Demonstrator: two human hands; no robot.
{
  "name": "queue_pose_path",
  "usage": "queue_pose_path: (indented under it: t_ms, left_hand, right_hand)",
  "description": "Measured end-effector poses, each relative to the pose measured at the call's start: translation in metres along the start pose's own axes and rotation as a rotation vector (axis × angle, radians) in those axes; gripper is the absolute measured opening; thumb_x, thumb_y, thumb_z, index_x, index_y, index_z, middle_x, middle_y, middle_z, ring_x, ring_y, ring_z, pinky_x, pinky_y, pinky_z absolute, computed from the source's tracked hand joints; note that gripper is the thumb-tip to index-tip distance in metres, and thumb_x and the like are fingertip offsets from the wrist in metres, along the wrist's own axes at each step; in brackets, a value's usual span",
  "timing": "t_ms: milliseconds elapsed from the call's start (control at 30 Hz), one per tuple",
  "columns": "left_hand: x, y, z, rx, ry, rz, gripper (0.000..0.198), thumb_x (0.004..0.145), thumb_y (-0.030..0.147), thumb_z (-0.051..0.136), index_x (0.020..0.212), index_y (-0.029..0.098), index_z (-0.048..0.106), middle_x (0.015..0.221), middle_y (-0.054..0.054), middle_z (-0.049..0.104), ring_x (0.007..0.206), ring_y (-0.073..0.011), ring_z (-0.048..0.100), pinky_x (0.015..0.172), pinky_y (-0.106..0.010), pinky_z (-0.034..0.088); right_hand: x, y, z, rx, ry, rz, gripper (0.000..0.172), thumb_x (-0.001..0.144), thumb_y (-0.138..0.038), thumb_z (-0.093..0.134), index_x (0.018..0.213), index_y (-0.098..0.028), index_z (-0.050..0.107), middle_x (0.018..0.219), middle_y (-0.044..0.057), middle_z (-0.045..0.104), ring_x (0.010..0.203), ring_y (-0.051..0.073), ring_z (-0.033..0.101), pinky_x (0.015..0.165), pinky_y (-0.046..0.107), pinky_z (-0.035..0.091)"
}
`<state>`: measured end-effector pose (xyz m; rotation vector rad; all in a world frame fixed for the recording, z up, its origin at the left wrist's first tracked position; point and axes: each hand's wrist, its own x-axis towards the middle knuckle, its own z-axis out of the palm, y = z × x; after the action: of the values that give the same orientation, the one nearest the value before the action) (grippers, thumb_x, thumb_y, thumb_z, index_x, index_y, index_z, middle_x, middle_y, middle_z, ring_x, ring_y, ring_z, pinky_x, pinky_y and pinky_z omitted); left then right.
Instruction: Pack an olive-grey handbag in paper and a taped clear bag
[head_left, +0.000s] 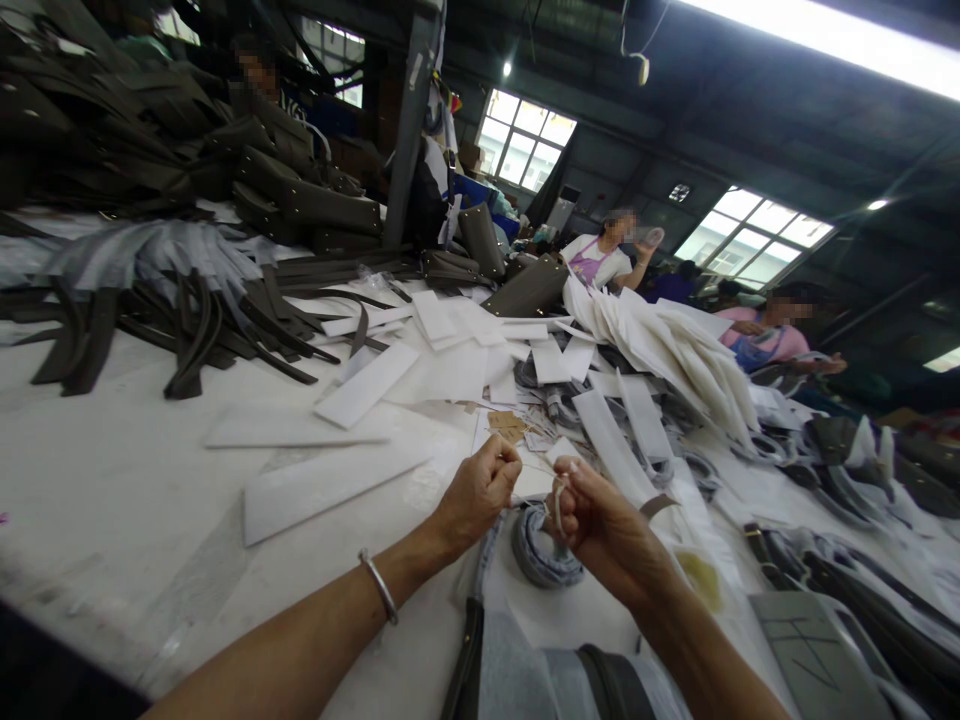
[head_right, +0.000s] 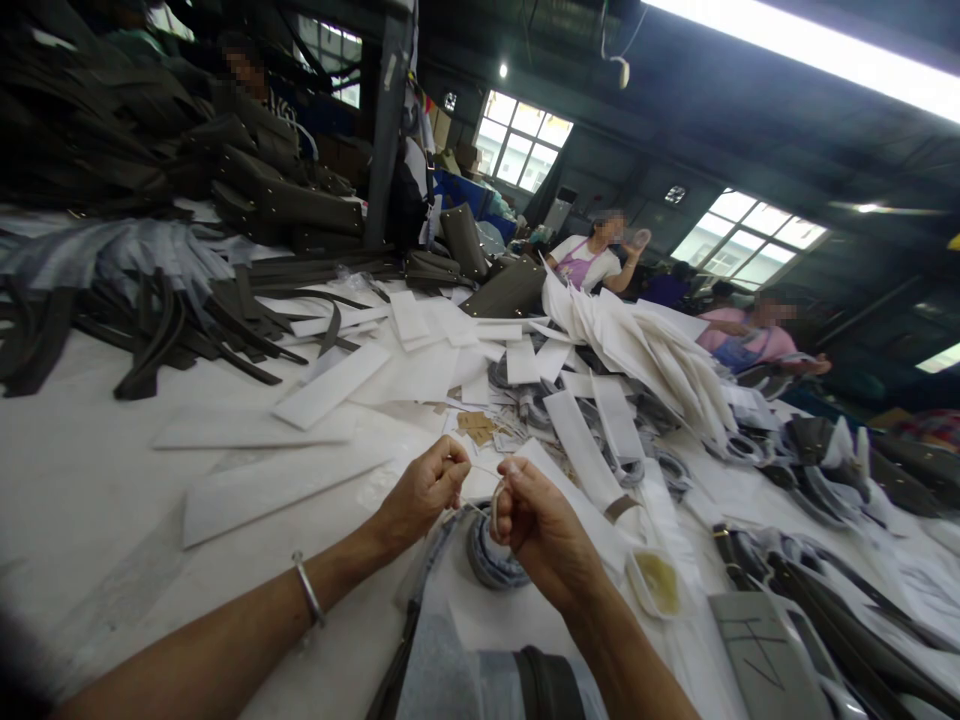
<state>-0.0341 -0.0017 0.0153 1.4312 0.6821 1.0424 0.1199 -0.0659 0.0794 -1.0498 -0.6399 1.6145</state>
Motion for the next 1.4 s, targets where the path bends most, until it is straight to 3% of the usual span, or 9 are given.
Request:
queue_pose_path:
  t_ms: [233,467,533,600,700,933,1067,1167,1400]
  left_hand:
    - [0.002,0.004,-0.006,-0.009,0.03,0.018,0.024,0.093,0.04,0.049,0.089,0.016,0.05,0.063,0.004,0.051,0.055,-0.0097,0.053,0.056,-0.022,0.044]
    - [-0.005,0.012,0.001,-0.102,-0.244,-0.013,0.018,0.089,0.034,0.053,0.086,0.016,0.05,0.065,0.003,0.052,0.058,-0.0094,0.052,0.057,-0.021,0.041]
    - [-0.005,0.017,0.0,-0.006,-0.278,0.017,0.018,0.092,0.034,0.05,0.088,0.016,0.051,0.073,0.001,0.057,0.065,-0.0103,0.054,0.06,-0.021,0.041]
    - [-0.005,0.018,-0.005,0.314,-0.239,0.018,0.017,0.095,0.031,0.042,0.091,0.017,0.051,0.081,-0.002,0.061,0.072,-0.0128,0.058,0.067,-0.023,0.043]
    - [-0.013,0.01,-0.017,0.758,-0.213,-0.082,0.014,0.092,0.023,0.043,0.083,0.016,0.053,0.079,-0.009,0.062,0.076,-0.0227,0.062,0.075,-0.035,0.046]
    - [-0.044,-0.007,-0.027,0.82,-0.364,-0.238,0.019,0.085,0.015,0.044,0.084,0.016,0.063,0.088,-0.016,0.067,0.088,-0.0339,0.065,0.08,-0.048,0.047]
    - [-0.04,-0.007,-0.028,0.604,-0.477,-0.379,0.025,0.082,0.012,0.04,0.086,0.016,0.064,0.083,-0.008,0.068,0.074,-0.0203,0.066,0.069,-0.033,0.052]
    - [-0.038,-0.013,-0.029,0.427,-0.552,-0.481,0.03,0.08,0.012,0.037,0.097,0.016,0.061,0.083,-0.003,0.066,0.056,-0.0124,0.059,0.05,-0.023,0.048]
    - [-0.041,-0.021,-0.025,0.577,-0.362,-0.095,0.024,0.073,0.013,0.05,0.093,0.018,0.062,0.095,-0.003,0.065,0.084,-0.0143,0.059,0.076,-0.023,0.045]
  right_hand:
    - [-0.011,0.004,-0.015,-0.349,-0.026,0.145,0.036,0.074,-0.041,0.082,0.079,-0.012,0.062,0.06,0.0,0.054,0.048,0.005,0.047,0.047,0.017,0.033]
    - [-0.027,-0.015,-0.009,-0.377,0.149,-0.339,0.031,0.07,-0.046,0.082,0.07,-0.018,0.07,0.121,0.009,0.063,0.11,0.023,0.059,0.096,0.032,0.048]
    - [-0.032,-0.022,-0.005,-0.252,0.164,-0.379,0.031,0.066,-0.044,0.084,0.064,-0.018,0.066,0.093,0.007,0.067,0.095,0.022,0.063,0.089,0.033,0.052]
    - [-0.038,-0.029,-0.004,-0.173,0.163,-0.369,0.036,0.069,-0.042,0.082,0.059,-0.018,0.057,0.066,0.002,0.055,0.057,0.011,0.055,0.058,0.025,0.051]
    - [-0.048,-0.039,-0.009,-0.381,0.193,-0.22,0.04,0.076,-0.044,0.076,0.063,-0.016,0.05,0.058,-0.002,0.047,0.038,0.003,0.029,0.037,0.019,0.025]
    - [-0.034,-0.001,-0.014,-1.087,-0.023,0.351,0.033,0.085,-0.049,0.058,0.082,-0.016,0.053,0.059,0.0,0.056,0.037,0.005,0.036,0.035,0.018,0.024]
    - [-0.012,0.036,-0.007,-1.035,-0.096,0.601,0.031,0.076,-0.019,0.046,0.107,-0.017,0.049,0.057,-0.004,0.057,0.031,0.007,0.035,0.029,0.017,0.023]
    - [-0.001,0.049,-0.007,-0.839,-0.093,0.694,0.024,0.066,-0.018,0.05,0.09,-0.017,0.049,0.052,-0.005,0.052,0.03,0.007,0.033,0.028,0.017,0.025]
    - [0.009,0.06,-0.025,-0.282,-0.266,0.767,0.025,0.066,-0.024,0.067,0.058,-0.014,0.046,0.046,-0.006,0.043,0.031,0.002,0.025,0.029,0.015,0.022]
